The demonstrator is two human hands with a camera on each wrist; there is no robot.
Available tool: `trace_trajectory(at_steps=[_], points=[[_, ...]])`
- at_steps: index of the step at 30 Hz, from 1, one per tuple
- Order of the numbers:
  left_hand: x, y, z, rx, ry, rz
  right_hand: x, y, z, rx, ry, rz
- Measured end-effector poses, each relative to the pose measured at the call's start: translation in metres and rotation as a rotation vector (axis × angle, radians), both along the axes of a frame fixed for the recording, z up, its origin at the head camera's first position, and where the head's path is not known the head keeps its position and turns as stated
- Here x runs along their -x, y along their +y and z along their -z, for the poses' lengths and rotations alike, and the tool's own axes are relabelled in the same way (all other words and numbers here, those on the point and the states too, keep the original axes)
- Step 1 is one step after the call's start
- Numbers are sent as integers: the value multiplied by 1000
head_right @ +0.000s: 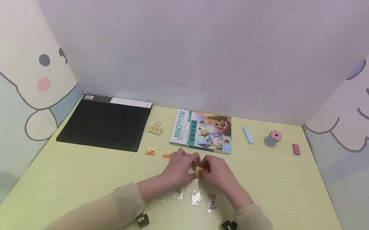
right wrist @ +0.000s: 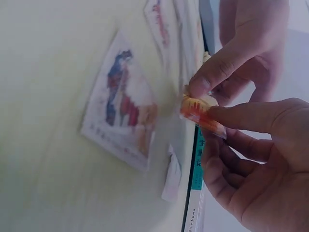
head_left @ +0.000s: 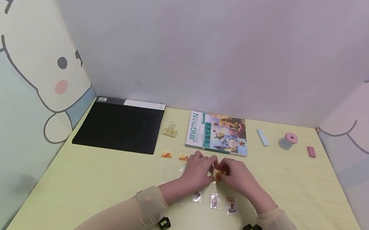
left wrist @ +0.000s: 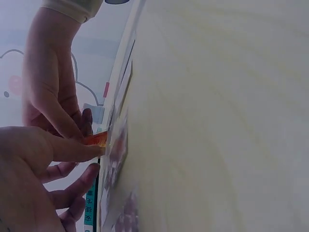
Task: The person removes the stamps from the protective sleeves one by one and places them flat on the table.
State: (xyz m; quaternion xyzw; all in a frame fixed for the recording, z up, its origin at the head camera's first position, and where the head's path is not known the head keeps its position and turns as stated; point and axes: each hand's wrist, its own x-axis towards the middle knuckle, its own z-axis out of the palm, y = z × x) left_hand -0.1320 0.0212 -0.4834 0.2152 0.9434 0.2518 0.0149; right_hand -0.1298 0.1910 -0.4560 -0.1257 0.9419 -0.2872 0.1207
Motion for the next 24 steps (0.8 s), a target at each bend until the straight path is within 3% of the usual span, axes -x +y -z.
trace_trajectory(at_steps=[7,11,17,24], points=[[-2,-11,-6,-323,-187,-62,-3,8,-6,324,-177,85],[-3,-19,-11,-472,-266,-63,-6,13,-5,495,-267,103],[-4,-26,-14,-584,-364,-42,-11,14,0,672,-368,69],[-4,-27,-14,-673,-411,-21,-14,12,4,848,-440,15]])
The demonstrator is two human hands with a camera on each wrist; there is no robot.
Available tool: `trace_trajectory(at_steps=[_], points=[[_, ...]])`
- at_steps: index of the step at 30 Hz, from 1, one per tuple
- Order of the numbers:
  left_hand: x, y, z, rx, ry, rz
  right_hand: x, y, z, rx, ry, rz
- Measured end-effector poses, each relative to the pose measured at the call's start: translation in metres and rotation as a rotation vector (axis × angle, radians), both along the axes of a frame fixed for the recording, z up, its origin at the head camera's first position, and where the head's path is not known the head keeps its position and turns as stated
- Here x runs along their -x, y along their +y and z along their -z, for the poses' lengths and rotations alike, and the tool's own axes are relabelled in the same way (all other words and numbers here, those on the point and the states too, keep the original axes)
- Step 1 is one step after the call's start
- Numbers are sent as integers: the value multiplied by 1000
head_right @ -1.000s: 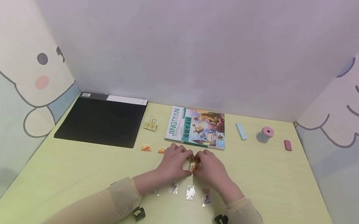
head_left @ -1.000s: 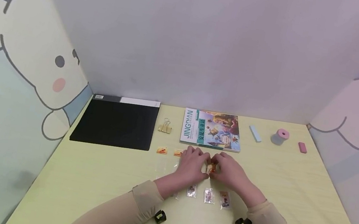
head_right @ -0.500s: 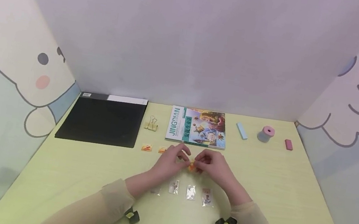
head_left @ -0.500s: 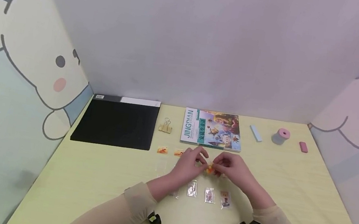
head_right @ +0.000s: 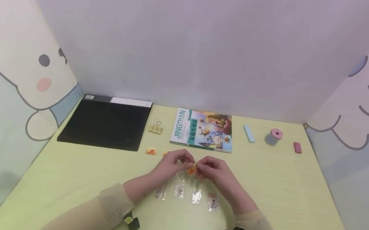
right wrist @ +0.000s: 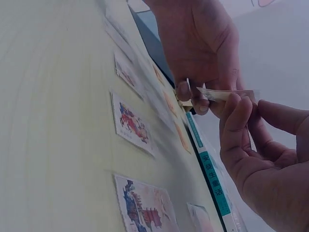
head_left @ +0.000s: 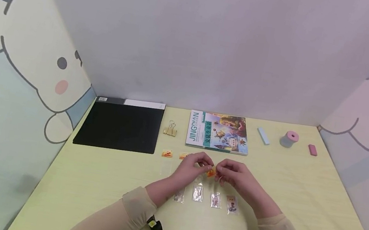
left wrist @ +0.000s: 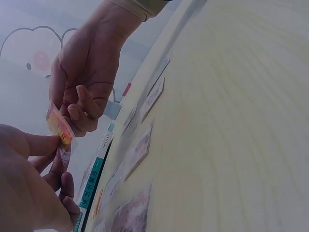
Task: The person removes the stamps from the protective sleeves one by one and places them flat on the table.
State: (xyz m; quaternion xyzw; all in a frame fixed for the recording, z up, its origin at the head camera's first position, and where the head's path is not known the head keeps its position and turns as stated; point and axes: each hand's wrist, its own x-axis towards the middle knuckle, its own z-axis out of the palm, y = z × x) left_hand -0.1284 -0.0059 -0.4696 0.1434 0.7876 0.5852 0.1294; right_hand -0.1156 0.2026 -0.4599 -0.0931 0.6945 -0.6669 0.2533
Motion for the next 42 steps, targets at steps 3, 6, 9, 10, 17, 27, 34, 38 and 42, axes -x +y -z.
trace_trajectory(at_steps=[3,6,9,10,17,27,34,38,42], points=[[0,-1,0,-25,-21,6,0,0,2,7,-4,1],[-2,-2,-4,-37,-44,12,-1,0,3,-35,-5,10],[-6,-3,-15,-43,-58,18,-1,0,4,-85,16,22],[-8,-4,-19,-40,-61,21,-2,0,4,-90,27,26],[-8,-2,-15,-7,-12,-6,-2,-3,1,-142,96,117],[-4,0,0,56,59,-41,-3,-8,-3,-265,147,162],[-5,2,-1,116,82,-93,-10,-14,-26,-262,177,108],[-7,3,-3,148,88,-111,-9,-13,-21,-302,220,91],[-8,3,-3,165,95,-107,-4,-8,-5,-355,273,108]])
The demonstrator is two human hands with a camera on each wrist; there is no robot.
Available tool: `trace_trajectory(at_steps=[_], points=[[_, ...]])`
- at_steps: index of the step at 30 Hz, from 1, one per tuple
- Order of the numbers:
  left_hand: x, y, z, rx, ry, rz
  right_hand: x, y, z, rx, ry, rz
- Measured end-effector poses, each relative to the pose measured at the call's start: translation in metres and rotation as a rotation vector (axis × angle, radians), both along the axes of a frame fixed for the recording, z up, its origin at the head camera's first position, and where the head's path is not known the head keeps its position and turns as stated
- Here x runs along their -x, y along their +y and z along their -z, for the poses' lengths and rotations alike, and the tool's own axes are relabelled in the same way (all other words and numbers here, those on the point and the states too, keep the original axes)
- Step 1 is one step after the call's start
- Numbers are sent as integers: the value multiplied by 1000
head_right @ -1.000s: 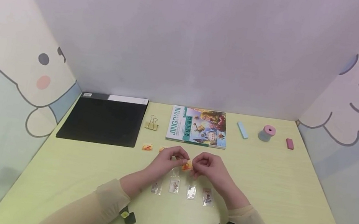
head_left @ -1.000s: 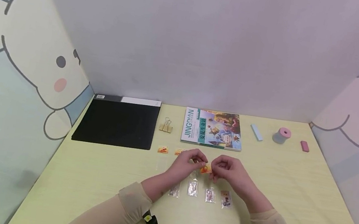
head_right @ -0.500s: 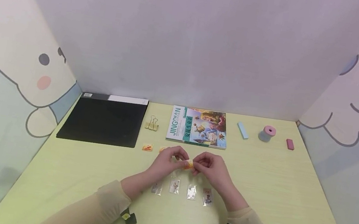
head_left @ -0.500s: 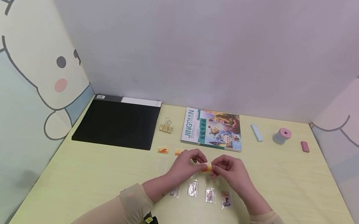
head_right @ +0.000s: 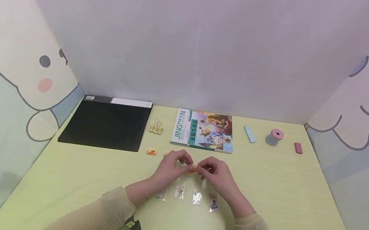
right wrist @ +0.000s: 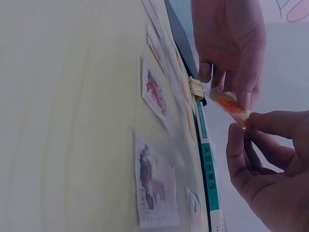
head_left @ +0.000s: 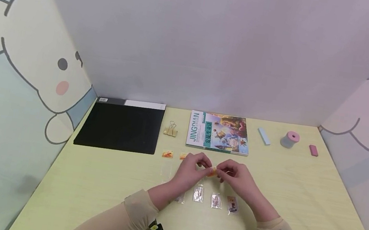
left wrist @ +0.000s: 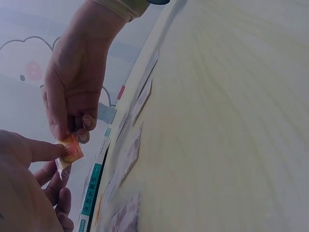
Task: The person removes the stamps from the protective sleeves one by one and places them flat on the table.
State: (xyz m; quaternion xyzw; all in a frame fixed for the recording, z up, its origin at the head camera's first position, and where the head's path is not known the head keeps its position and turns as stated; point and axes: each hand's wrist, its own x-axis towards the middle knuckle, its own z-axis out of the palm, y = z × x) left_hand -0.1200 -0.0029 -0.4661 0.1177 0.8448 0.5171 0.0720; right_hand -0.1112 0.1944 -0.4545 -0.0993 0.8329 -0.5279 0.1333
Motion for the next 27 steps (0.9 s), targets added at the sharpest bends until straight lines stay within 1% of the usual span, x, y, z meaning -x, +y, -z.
trace_trajectory(at_steps=[2,4,10,13,17,20,24,27], points=[[-1,0,0,19,8,4,2,2,5,-17,11,24],[-1,-1,0,44,22,4,2,3,7,-36,11,53],[-3,-1,0,101,72,-1,3,7,4,-57,-25,120],[-4,0,0,125,76,-2,4,11,1,-44,-31,129],[-5,1,1,147,54,-7,7,18,-3,-39,-27,154],[-7,2,1,152,28,-13,11,25,-8,-48,-26,193],[-11,4,2,178,-14,-23,17,28,-10,-71,-64,243],[-13,8,4,216,-33,-36,24,27,-6,-123,-110,253]])
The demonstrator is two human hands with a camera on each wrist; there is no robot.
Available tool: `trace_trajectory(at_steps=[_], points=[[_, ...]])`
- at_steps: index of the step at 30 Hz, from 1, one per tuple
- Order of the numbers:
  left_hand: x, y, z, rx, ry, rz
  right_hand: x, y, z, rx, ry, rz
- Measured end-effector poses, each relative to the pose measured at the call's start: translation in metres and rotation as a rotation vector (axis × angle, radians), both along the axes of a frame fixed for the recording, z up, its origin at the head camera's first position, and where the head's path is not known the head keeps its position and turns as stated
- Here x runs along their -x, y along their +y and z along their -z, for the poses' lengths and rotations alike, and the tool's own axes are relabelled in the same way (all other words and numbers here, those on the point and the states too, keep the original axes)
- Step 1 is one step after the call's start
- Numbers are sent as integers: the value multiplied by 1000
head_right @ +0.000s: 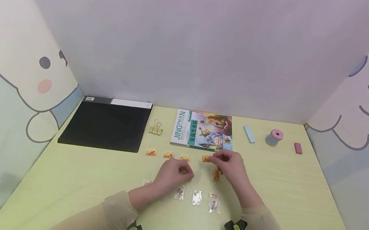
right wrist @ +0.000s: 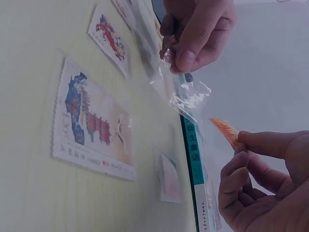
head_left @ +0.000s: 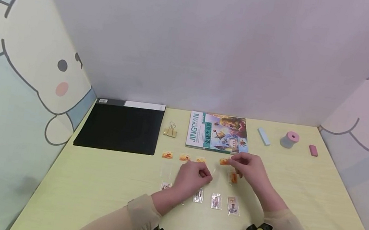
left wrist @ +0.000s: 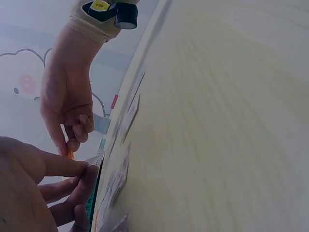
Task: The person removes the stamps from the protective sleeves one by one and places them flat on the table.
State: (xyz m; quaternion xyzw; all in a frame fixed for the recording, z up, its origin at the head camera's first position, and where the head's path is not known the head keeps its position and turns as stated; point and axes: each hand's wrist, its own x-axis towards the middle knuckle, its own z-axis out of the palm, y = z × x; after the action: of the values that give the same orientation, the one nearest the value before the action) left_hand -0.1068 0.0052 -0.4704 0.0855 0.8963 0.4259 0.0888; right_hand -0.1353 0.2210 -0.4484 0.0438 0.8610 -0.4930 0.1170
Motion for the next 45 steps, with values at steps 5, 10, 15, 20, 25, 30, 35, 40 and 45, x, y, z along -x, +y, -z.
trace_trajectory(at_steps=[5,10,15,20,25,30,35,40,45], points=[[-1,8,1,145,43,-23,11,-7,12,-103,-77,-35],[-1,13,1,291,99,-6,17,-15,21,-182,-100,-53],[-1,16,2,371,139,14,19,-23,21,-306,-78,-72],[1,18,4,411,156,25,20,-28,18,-397,-67,-74],[2,19,5,437,170,28,20,-31,15,-428,-61,-77],[1,18,4,441,188,32,20,-32,16,-441,-66,-71],[0,18,3,425,185,34,21,-32,17,-452,-64,-74],[-1,19,2,402,176,29,21,-29,15,-431,-62,-76],[1,20,0,363,210,17,22,-19,10,-370,-1,-72]])
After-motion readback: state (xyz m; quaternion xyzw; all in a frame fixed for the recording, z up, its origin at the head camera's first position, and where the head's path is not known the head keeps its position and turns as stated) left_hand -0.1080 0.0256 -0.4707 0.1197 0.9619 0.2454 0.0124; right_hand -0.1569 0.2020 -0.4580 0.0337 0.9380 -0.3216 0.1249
